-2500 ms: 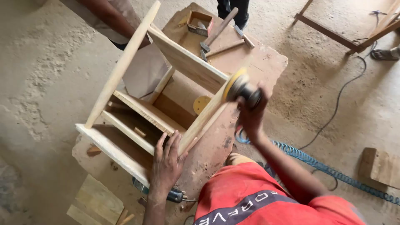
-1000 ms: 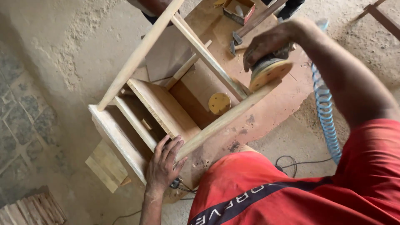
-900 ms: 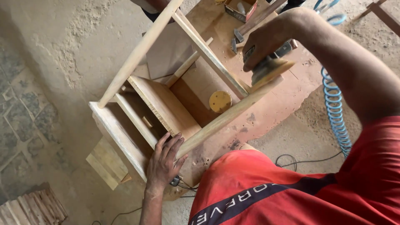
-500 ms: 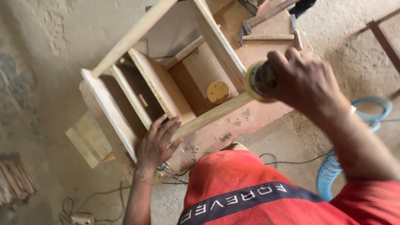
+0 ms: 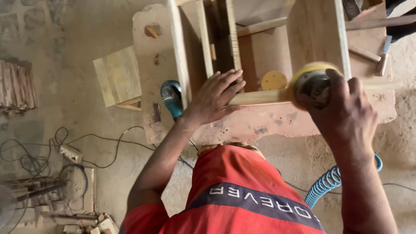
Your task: The person uses a pneumatic orbital sander to smooth the surfaces of a wooden stool frame. They systematically sand the legs and crossbars, repositioning the stool on a workbench to access different sides.
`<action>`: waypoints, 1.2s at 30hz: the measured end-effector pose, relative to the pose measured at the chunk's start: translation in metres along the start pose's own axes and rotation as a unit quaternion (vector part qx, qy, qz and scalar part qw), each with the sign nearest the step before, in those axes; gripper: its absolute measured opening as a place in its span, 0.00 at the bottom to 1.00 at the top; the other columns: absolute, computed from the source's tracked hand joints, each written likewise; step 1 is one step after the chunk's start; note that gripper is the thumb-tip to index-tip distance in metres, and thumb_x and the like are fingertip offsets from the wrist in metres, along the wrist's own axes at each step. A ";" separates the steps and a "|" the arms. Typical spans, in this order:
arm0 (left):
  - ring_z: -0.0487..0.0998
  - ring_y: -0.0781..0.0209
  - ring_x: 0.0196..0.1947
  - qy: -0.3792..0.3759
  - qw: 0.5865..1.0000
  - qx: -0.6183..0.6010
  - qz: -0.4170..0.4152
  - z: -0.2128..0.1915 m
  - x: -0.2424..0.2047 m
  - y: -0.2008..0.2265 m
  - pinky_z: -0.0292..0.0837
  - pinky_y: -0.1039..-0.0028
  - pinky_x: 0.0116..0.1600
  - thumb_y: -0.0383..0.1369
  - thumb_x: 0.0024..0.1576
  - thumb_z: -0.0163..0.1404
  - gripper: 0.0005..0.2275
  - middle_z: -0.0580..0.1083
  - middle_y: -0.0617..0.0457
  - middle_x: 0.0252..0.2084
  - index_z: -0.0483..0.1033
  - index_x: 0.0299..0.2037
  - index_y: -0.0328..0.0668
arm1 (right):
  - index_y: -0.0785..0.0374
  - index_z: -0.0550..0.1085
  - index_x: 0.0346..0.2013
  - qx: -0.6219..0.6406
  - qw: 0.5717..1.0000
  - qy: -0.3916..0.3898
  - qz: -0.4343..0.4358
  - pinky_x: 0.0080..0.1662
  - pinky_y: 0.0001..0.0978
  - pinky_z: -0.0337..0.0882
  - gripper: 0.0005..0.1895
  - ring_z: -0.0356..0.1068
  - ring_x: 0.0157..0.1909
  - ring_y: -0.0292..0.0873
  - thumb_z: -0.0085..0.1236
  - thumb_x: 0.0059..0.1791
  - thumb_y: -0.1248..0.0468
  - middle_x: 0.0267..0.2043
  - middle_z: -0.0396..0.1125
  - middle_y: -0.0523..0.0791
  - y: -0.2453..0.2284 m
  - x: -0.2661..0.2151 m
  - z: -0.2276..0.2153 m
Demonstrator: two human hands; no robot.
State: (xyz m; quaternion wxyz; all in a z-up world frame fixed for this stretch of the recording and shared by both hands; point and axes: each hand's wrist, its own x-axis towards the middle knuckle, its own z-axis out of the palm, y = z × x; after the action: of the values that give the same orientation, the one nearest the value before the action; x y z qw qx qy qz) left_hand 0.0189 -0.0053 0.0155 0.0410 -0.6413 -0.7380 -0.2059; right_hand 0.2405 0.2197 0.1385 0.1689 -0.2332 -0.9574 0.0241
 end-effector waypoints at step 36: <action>0.46 0.38 0.83 0.245 0.887 -0.365 -0.141 0.032 -0.096 -0.062 0.44 0.53 0.84 0.43 0.72 0.35 0.30 0.45 0.33 0.81 0.41 0.78 0.31 | 0.64 0.67 0.64 -0.043 0.991 -0.088 0.088 0.28 0.42 0.80 0.43 0.77 0.38 0.56 0.73 0.45 0.42 0.49 0.69 0.63 -0.190 0.009 0.082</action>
State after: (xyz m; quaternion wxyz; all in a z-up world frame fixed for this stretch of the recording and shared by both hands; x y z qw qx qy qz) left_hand -0.0177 -0.0895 -0.0603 -0.0459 -0.4290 -0.6604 -0.6146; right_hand 0.1222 0.0572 0.0873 0.0709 -0.3202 -0.9445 0.0180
